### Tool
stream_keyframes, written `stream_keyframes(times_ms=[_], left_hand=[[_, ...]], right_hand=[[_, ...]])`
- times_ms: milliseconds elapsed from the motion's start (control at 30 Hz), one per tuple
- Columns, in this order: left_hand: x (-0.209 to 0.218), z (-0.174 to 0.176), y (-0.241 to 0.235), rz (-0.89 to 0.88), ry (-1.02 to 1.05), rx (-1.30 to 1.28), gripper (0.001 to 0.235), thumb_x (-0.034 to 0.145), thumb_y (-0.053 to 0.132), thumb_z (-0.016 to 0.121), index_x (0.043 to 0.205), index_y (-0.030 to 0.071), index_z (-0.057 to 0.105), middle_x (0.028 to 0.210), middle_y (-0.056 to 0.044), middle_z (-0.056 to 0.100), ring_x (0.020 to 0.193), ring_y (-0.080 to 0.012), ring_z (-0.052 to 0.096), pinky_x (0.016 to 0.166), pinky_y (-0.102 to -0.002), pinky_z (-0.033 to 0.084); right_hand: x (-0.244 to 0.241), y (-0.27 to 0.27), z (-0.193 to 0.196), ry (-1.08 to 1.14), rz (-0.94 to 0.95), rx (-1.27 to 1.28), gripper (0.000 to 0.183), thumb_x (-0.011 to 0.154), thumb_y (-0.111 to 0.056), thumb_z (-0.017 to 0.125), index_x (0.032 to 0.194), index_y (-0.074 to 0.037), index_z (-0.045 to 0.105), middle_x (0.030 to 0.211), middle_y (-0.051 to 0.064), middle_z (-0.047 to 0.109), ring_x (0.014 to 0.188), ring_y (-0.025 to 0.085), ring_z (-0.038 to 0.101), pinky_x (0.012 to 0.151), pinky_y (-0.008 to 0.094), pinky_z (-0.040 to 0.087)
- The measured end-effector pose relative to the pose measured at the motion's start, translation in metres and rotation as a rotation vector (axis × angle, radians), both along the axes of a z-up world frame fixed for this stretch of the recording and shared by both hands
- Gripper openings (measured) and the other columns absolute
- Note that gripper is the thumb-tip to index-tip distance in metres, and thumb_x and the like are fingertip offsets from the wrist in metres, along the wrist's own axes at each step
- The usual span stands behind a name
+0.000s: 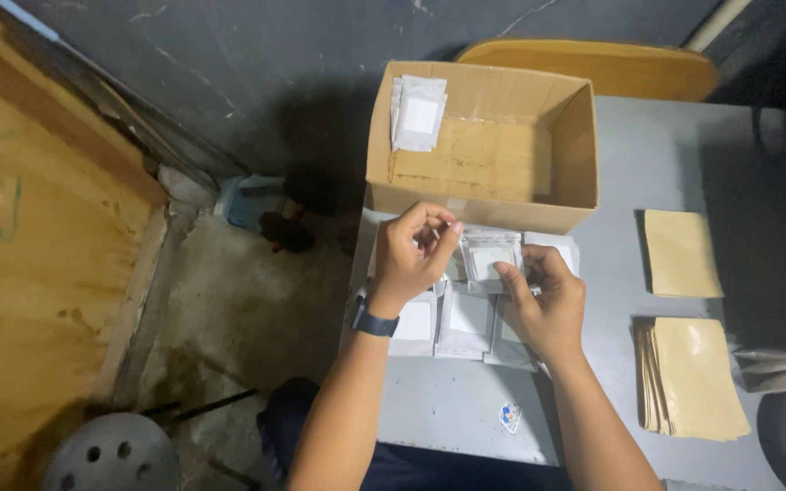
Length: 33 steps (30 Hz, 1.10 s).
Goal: The person is sitting at a table and sorting small white coffee sachets from a cardboard box, arranging them into neat stacks and rows on the table surface.
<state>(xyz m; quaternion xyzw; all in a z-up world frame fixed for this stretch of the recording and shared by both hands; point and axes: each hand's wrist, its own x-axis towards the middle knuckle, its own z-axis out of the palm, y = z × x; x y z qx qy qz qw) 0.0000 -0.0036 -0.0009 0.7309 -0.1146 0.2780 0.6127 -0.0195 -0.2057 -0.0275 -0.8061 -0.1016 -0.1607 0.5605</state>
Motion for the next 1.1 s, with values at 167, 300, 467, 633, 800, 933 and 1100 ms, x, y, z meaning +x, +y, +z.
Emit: stream_keyframes(times_ms=[167,300,467,633,800,933,1100], left_hand=[[-0.001,0.000,0.001,0.011,0.010,0.005,0.008,0.088,0.013,0.075,0.089,0.007,0.069,0.065,-0.005,0.071,0.043,-0.0091,0.055,0.042,-0.020,0.041],[-0.001,0.005,0.000,0.019,0.005,0.009,0.008,0.089,0.012,0.073,0.089,0.005,0.069,0.065,-0.006,0.070,0.043,-0.0098,0.054,0.042,-0.021,0.041],[0.001,0.005,-0.001,0.011,0.016,0.004,0.009,0.089,0.015,0.074,0.088,0.007,0.070,0.064,-0.006,0.070,0.042,-0.0101,0.055,0.042,-0.021,0.042],[-0.001,0.005,-0.002,0.021,0.003,-0.001,0.008,0.089,0.014,0.074,0.089,0.007,0.070,0.064,-0.005,0.070,0.042,-0.0091,0.054,0.041,-0.021,0.041],[0.000,0.005,-0.004,0.041,-0.002,0.001,0.008,0.089,0.014,0.073,0.088,0.007,0.070,0.064,-0.005,0.070,0.042,-0.0102,0.055,0.042,-0.022,0.042],[-0.003,0.010,-0.003,0.062,-0.018,0.005,0.007,0.089,0.013,0.073,0.089,0.007,0.069,0.064,-0.005,0.070,0.043,-0.0101,0.056,0.042,-0.022,0.042],[-0.001,0.009,0.000,0.115,-0.020,-0.028,0.007,0.090,0.012,0.072,0.088,0.006,0.070,0.062,-0.005,0.069,0.044,-0.0086,0.055,0.044,-0.021,0.043]], right_hand=[[-0.001,-0.005,-0.006,-0.020,0.008,0.009,0.020,0.090,-0.006,0.081,0.103,0.000,0.068,0.070,0.017,0.071,0.069,0.028,0.071,0.068,0.043,0.057],[-0.003,-0.005,-0.001,-0.031,-0.007,-0.013,0.020,0.089,-0.008,0.082,0.102,-0.001,0.067,0.067,0.015,0.070,0.065,0.025,0.070,0.066,0.041,0.057],[-0.001,-0.007,-0.005,-0.024,-0.002,0.003,0.021,0.089,-0.006,0.082,0.102,0.000,0.067,0.068,0.015,0.071,0.066,0.024,0.070,0.068,0.040,0.057],[-0.001,-0.008,-0.010,-0.019,0.007,0.018,0.019,0.090,-0.005,0.081,0.103,0.000,0.068,0.069,0.015,0.071,0.067,0.023,0.069,0.069,0.040,0.058],[0.001,-0.005,-0.012,-0.001,0.006,0.038,0.020,0.091,-0.005,0.080,0.105,0.001,0.067,0.072,0.018,0.072,0.073,0.028,0.072,0.072,0.045,0.059],[0.001,-0.007,-0.014,-0.001,0.018,0.040,0.019,0.091,-0.005,0.079,0.105,0.001,0.067,0.073,0.018,0.072,0.075,0.029,0.073,0.073,0.046,0.059],[-0.002,0.001,0.000,0.033,0.034,0.060,0.022,0.094,-0.006,0.077,0.110,0.000,0.065,0.074,0.016,0.073,0.066,0.023,0.070,0.062,0.039,0.059]])
